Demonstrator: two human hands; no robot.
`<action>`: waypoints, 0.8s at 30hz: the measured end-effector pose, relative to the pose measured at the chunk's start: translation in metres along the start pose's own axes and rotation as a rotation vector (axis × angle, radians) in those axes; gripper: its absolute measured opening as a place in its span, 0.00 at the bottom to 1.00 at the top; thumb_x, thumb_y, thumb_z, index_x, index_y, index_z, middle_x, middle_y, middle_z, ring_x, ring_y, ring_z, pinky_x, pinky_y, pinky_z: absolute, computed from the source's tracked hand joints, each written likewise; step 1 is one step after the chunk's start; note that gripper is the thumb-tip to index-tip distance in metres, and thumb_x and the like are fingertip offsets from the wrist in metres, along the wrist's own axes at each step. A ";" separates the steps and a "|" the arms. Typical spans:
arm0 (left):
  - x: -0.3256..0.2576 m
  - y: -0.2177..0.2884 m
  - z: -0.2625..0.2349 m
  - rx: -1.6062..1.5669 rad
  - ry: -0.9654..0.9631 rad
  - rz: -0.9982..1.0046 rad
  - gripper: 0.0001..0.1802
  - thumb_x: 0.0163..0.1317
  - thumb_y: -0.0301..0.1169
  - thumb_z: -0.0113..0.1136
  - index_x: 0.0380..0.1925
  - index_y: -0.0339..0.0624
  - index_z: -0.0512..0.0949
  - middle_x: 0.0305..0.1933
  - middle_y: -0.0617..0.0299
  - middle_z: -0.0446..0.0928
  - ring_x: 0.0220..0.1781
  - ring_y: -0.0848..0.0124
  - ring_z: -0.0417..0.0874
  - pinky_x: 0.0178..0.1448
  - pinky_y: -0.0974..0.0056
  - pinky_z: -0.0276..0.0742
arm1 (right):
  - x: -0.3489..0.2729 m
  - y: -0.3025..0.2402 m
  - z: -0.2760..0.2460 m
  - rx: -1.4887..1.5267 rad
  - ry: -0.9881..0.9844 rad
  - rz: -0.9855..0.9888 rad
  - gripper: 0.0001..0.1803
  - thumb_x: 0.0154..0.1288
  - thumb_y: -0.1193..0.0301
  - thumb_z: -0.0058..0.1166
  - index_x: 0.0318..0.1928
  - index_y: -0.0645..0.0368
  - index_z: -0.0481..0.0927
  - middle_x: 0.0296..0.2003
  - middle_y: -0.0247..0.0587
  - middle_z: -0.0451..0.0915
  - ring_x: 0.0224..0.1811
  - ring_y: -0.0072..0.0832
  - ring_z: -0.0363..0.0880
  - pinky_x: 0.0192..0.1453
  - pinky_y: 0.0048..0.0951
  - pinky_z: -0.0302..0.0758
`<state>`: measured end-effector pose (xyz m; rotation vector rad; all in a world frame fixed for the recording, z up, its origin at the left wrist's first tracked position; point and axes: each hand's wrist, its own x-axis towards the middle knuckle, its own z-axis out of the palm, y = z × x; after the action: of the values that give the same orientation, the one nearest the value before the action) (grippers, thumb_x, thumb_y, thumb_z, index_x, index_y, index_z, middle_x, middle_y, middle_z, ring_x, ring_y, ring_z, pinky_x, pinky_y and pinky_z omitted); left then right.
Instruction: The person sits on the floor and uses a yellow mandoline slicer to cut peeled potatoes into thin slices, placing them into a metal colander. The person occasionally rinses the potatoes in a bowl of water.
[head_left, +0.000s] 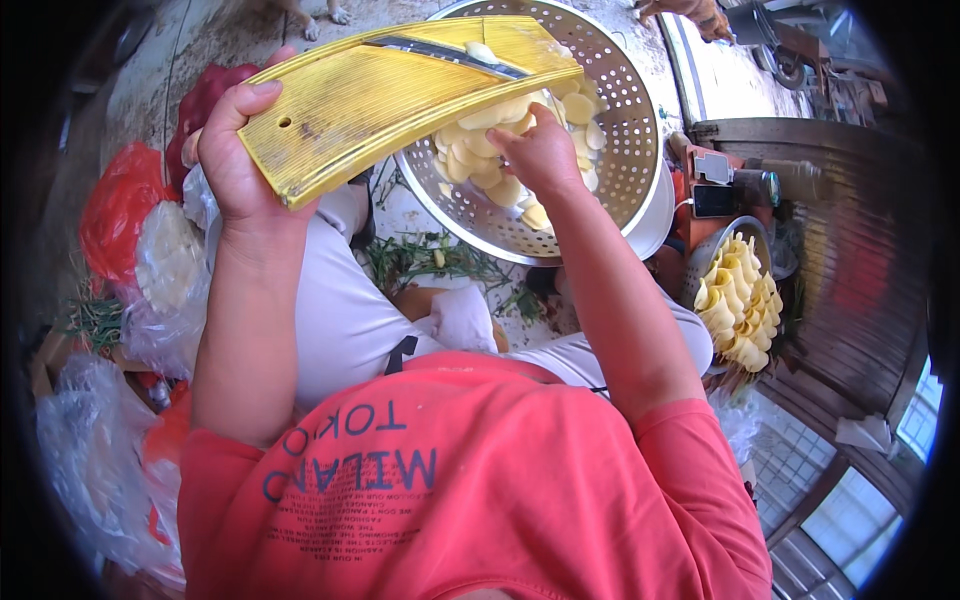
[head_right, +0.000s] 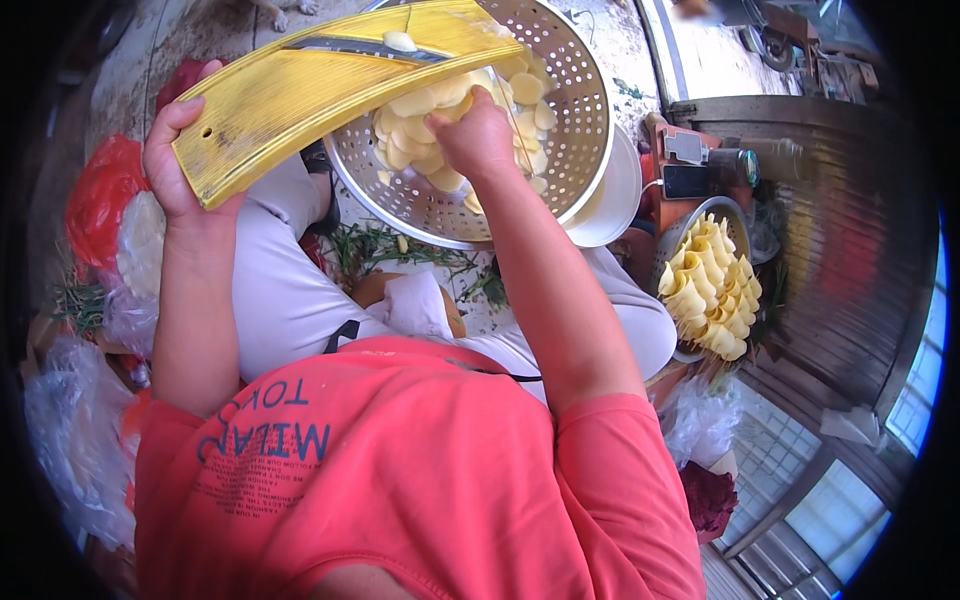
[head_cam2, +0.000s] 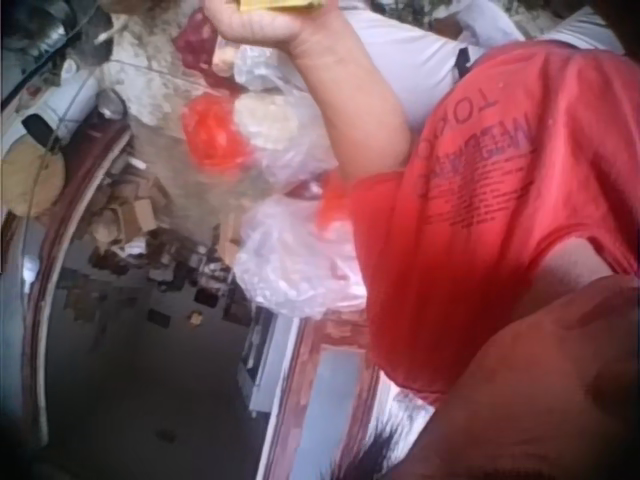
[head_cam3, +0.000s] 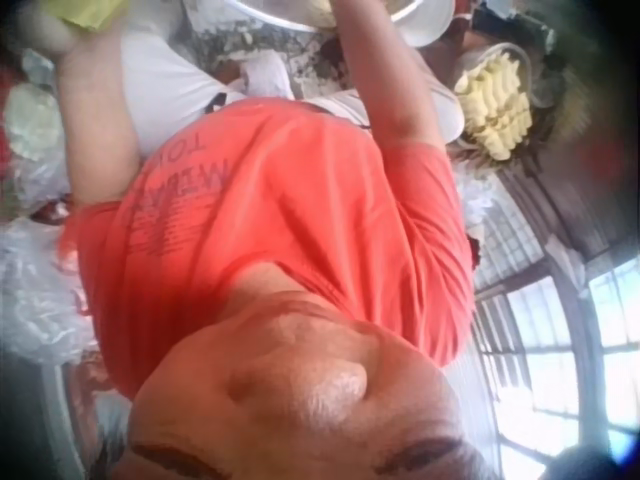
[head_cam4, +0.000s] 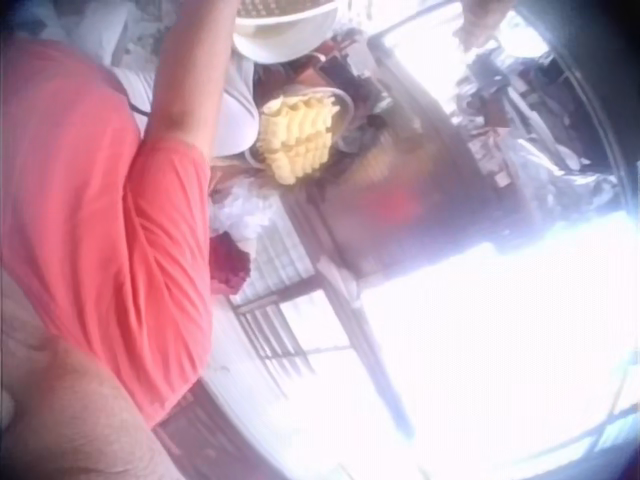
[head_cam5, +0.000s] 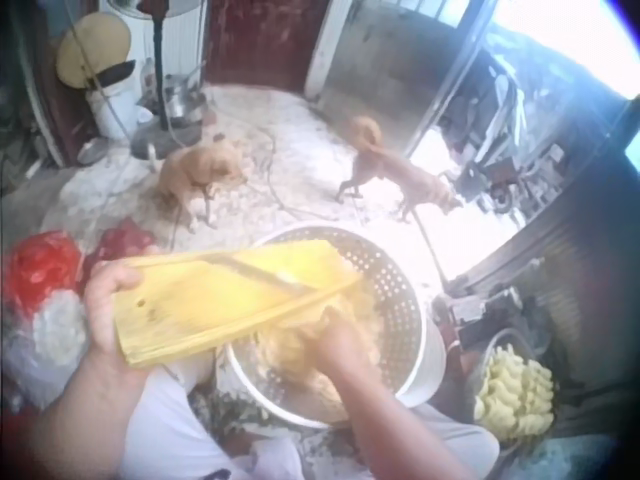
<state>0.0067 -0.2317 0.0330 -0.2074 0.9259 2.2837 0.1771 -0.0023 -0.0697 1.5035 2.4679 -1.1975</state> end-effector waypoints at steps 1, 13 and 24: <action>0.000 0.001 -0.002 -0.011 -0.019 -0.006 0.24 0.62 0.29 0.53 0.57 0.29 0.78 0.57 0.45 0.82 0.58 0.52 0.83 0.68 0.51 0.77 | 0.004 -0.006 0.003 0.009 -0.007 -0.003 0.44 0.57 0.59 0.71 0.67 0.70 0.68 0.55 0.63 0.81 0.58 0.49 0.83 0.63 0.40 0.78; 0.007 -0.003 -0.001 0.046 -0.053 -0.014 0.26 0.59 0.29 0.53 0.58 0.30 0.78 0.58 0.42 0.80 0.60 0.50 0.81 0.70 0.49 0.74 | -0.031 -0.005 -0.042 -0.004 0.071 -0.189 0.33 0.61 0.65 0.68 0.64 0.63 0.75 0.52 0.53 0.83 0.47 0.41 0.86 0.52 0.36 0.83; 0.001 -0.006 -0.002 0.219 -0.180 -0.086 0.29 0.57 0.29 0.52 0.59 0.29 0.76 0.57 0.38 0.80 0.59 0.49 0.82 0.69 0.49 0.75 | -0.077 0.081 -0.141 0.579 0.226 -0.025 0.14 0.70 0.71 0.61 0.53 0.63 0.83 0.36 0.34 0.85 0.31 0.17 0.82 0.34 0.20 0.80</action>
<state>0.0096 -0.2295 0.0279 0.0523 1.0416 2.0647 0.3304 0.0455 0.0105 1.8136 2.3894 -1.9737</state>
